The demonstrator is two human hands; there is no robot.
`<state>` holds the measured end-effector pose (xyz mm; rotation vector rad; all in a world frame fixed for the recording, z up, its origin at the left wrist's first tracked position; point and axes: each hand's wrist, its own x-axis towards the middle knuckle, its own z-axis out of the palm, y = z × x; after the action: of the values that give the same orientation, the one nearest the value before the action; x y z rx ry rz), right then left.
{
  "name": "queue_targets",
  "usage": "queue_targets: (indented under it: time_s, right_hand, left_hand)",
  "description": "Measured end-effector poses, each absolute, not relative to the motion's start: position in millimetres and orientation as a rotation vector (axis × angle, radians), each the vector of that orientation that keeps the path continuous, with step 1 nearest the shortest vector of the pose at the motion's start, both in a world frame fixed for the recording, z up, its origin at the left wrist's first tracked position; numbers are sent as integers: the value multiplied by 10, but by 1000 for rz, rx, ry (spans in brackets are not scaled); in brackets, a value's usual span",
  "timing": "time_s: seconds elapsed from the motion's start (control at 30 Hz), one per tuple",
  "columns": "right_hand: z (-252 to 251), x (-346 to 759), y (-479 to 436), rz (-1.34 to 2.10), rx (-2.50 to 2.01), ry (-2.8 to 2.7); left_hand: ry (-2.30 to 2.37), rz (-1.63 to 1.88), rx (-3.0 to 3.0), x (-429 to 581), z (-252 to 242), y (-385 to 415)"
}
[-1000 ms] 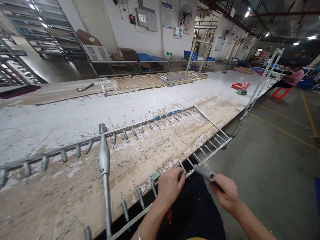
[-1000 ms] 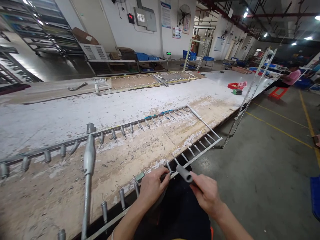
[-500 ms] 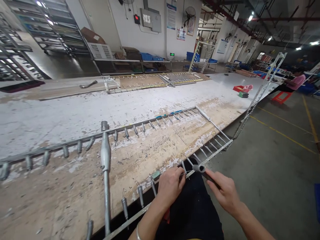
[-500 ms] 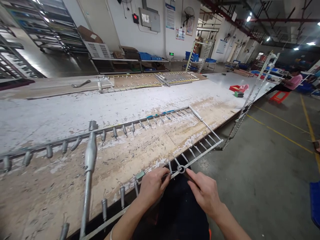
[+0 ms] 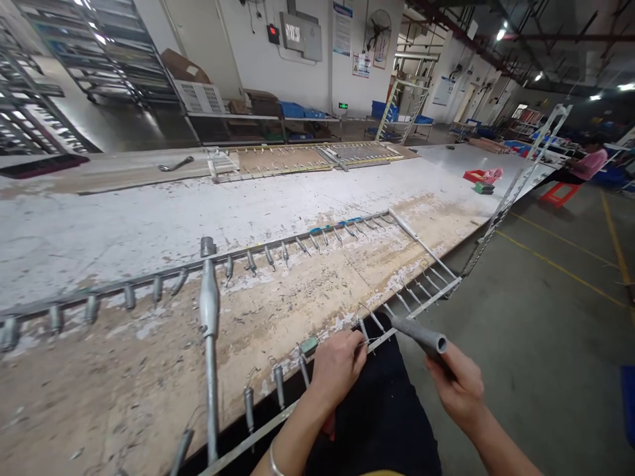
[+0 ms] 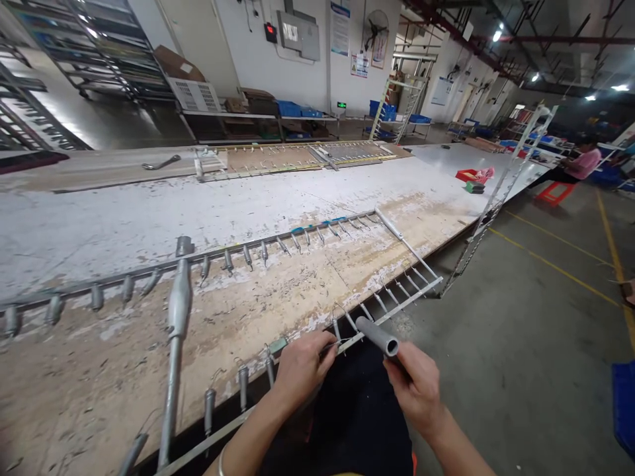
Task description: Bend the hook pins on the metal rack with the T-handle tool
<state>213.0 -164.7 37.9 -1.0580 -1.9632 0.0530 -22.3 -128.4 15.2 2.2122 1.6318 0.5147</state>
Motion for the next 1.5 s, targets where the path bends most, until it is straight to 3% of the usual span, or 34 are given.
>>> queue_targets:
  time_s: [0.13, 0.33, 0.5, 0.67, 0.87, 1.0, 1.1, 1.23, 1.3, 1.4, 1.5]
  right_hand:
    - [329, 2160, -1648, 173, -1151, -2147]
    - [291, 2209, -1705, -41, -1115, -1840]
    - [133, 2182, -1675, 257, -1220, -2011]
    - [237, 2223, -1719, 170, -1374, -1784]
    - [282, 2170, -1777, -84, -1097, -1845]
    - [282, 2097, -1786, 130, -1191, -2331]
    - [355, 2102, -1837, 269, -1175, -2327]
    - [407, 2157, -1876, -30, -1117, -1808]
    - [386, 2148, -1848, -102, -1125, -1852]
    - [360, 2093, -1806, 142, -1142, -2334]
    - [400, 2076, -1831, 286, -1129, -2332]
  left_hand:
    - [1625, 537, 2216, -231, 136, -1291]
    - [1611, 567, 2210, -226, 143, -1293]
    - [1570, 641, 2182, -246, 137, -1309]
    - [1512, 718, 2145, -260, 164, -1319]
    - [1491, 762, 2080, -250, 164, -1304]
    - [1488, 773, 2057, -244, 165, -1312]
    - [1478, 766, 2068, -245, 157, -1315]
    - [1463, 764, 2097, -250, 140, -1308]
    - [1460, 766, 2101, -250, 138, -1306]
    - [1468, 774, 2090, -247, 142, -1309]
    - [1449, 782, 2097, -244, 144, -1312]
